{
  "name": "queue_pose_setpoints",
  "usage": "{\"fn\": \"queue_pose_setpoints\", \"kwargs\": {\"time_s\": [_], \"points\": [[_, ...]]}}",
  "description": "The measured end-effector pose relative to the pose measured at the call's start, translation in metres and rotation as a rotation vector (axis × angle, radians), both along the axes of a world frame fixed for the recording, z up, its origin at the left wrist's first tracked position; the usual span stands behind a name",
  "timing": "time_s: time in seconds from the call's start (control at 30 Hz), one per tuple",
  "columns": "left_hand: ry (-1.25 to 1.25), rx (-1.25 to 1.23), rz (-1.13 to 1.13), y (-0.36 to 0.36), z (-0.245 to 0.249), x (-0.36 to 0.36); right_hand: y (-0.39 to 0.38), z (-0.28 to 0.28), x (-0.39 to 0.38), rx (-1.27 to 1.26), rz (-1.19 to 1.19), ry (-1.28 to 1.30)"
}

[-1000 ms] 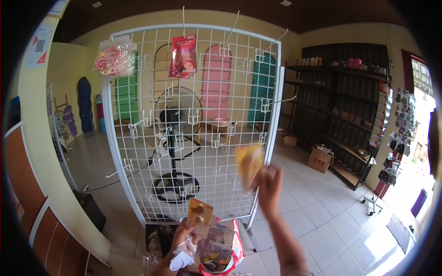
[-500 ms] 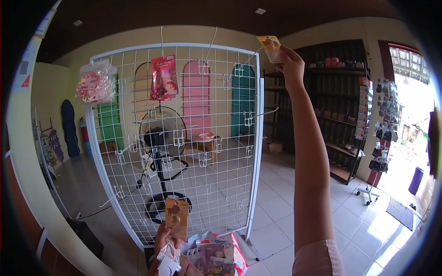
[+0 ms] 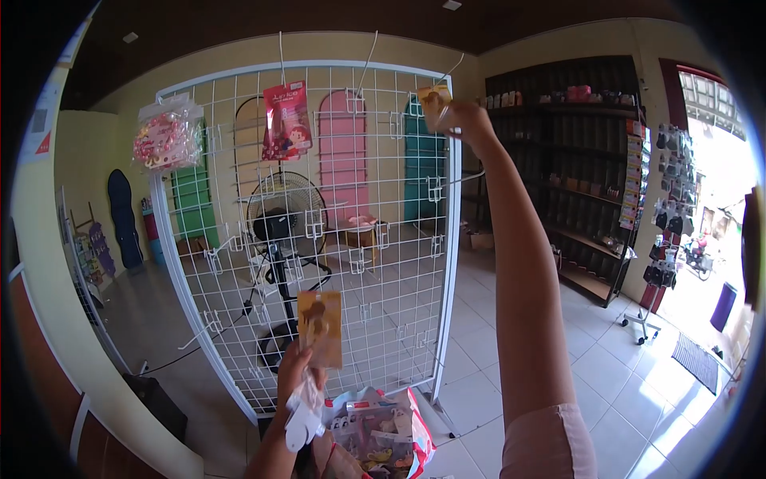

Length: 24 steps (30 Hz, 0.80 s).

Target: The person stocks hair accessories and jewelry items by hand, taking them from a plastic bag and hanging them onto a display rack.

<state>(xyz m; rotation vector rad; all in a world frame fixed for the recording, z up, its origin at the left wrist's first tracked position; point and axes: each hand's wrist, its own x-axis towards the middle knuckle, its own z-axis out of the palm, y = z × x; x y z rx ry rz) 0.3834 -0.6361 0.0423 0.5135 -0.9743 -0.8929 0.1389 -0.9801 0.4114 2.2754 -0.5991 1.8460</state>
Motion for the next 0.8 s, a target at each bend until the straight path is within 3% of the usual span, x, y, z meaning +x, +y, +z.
{"fn": "queue_pose_setpoints", "kwargs": {"time_s": [0.03, 0.07, 0.13, 0.17, 0.2, 0.27, 0.33, 0.43, 0.53, 0.63, 0.7, 0.8], "points": [[-0.049, 0.007, 0.047, -0.002, 0.012, -0.001, -0.019, 0.001, 0.009, 0.146, 0.095, -0.139], [-0.1, 0.014, 0.095, -0.004, 0.024, -0.003, 0.016, -0.012, 0.013, 0.242, 0.043, -0.244], [-0.151, -0.012, 0.179, -0.008, 0.05, -0.011, 0.041, -0.032, 0.024, -0.025, -0.207, -0.453], [-0.152, -0.044, 0.218, -0.007, 0.064, -0.019, 0.058, -0.045, 0.025, -0.088, -0.186, -0.372], [-0.151, -0.074, 0.257, -0.009, 0.077, -0.025, 0.118, -0.067, 0.034, 0.073, 0.116, -0.345], [-0.122, -0.112, 0.251, -0.02, 0.101, -0.028, 0.155, -0.107, 0.046, 0.396, 0.529, 0.126], [-0.123, -0.18, 0.225, -0.028, 0.121, -0.029, 0.205, -0.137, 0.052, 0.504, 0.622, 0.517], [-0.192, -0.402, 0.354, -0.037, 0.132, -0.038, 0.225, -0.159, 0.062, 0.619, 0.632, 0.523], [-0.164, -0.264, 0.268, -0.032, 0.144, -0.047, 0.211, -0.159, 0.061, 0.704, 0.74, 0.392], [-0.176, -0.301, 0.235, -0.045, 0.137, -0.042, 0.202, -0.139, 0.048, 0.635, 0.689, 0.223], [-0.129, -0.288, 0.219, -0.047, 0.127, -0.038, 0.186, -0.113, 0.028, 0.61, 0.706, -0.029], [-0.038, -0.165, 0.035, -0.04, 0.118, -0.024, 0.159, -0.06, 0.0, 0.359, 0.614, -0.401]]}}
